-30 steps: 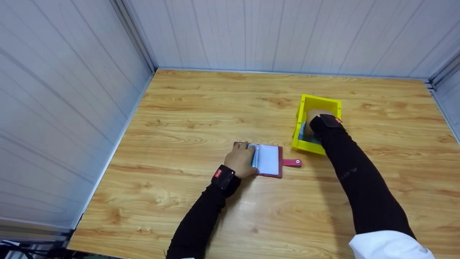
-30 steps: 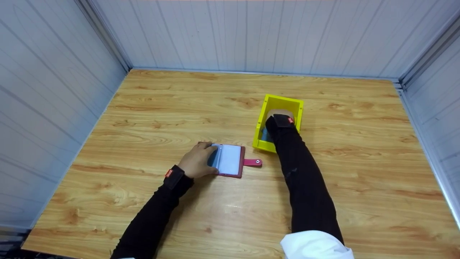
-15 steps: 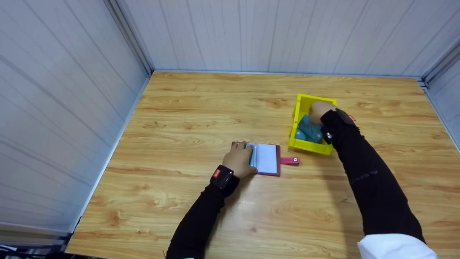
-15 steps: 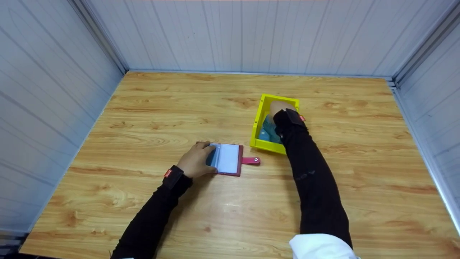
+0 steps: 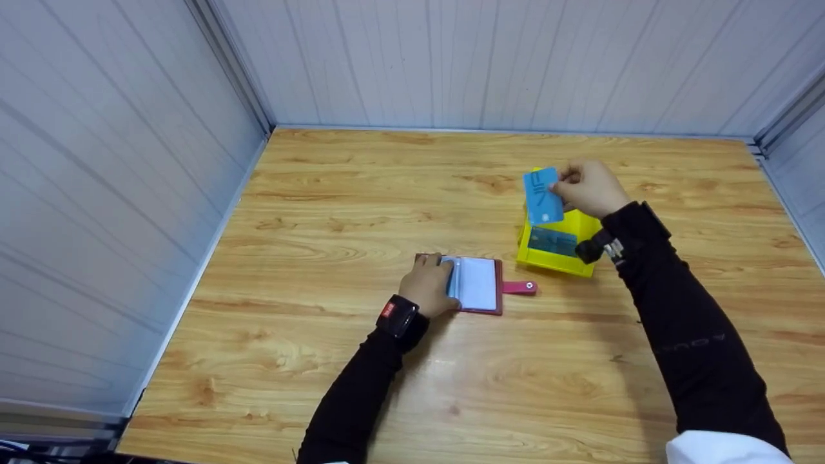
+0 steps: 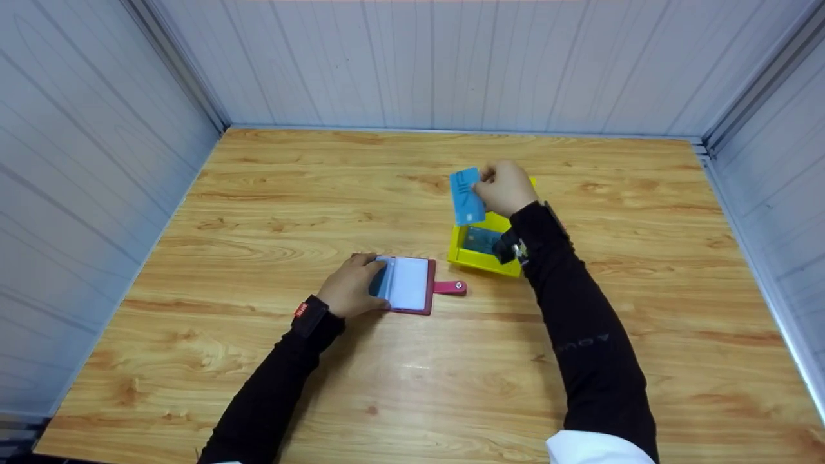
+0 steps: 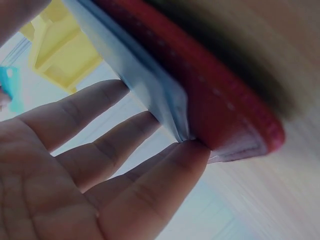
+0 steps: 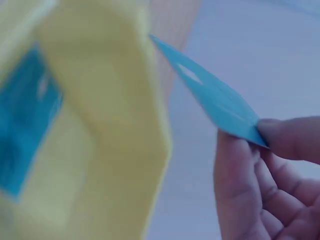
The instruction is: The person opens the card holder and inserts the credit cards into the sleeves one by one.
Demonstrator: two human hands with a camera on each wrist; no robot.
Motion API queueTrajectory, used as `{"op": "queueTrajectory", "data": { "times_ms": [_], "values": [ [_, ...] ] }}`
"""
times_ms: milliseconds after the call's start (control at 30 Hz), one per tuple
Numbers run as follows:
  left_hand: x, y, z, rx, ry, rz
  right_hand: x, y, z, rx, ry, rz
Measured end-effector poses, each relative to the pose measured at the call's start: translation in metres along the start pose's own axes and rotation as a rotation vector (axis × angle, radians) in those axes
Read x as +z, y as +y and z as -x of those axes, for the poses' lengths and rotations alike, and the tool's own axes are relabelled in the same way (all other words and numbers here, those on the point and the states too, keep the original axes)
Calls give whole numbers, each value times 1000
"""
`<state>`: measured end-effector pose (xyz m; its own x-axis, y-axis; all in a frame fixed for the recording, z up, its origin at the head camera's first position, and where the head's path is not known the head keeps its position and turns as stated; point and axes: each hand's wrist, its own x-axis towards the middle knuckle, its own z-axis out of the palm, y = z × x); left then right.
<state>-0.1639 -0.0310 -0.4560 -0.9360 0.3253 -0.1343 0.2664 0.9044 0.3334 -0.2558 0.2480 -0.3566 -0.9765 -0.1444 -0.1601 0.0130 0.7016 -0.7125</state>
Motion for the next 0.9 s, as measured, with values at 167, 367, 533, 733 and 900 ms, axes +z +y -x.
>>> {"op": "queueTrajectory", "data": {
  "times_ms": [167, 367, 533, 733, 900],
  "values": [
    [-1, 0, 1, 3, 6, 9, 27, -1, 8, -30, -10, -228],
    [-1, 0, 0, 2, -4, 2, 66, 10, 16, -16, -89, -439],
    [-2, 1, 0, 2, -15, -1, 103, 26, 25, 47, -160, -549],
    [-3, 2, 0, -9, -31, -7, 135, 46, 29, 75, -232, -682],
    [-2, 3, -1, -13, -32, -9, 142, 52, 33, 112, -242, -718]
  ]
}}
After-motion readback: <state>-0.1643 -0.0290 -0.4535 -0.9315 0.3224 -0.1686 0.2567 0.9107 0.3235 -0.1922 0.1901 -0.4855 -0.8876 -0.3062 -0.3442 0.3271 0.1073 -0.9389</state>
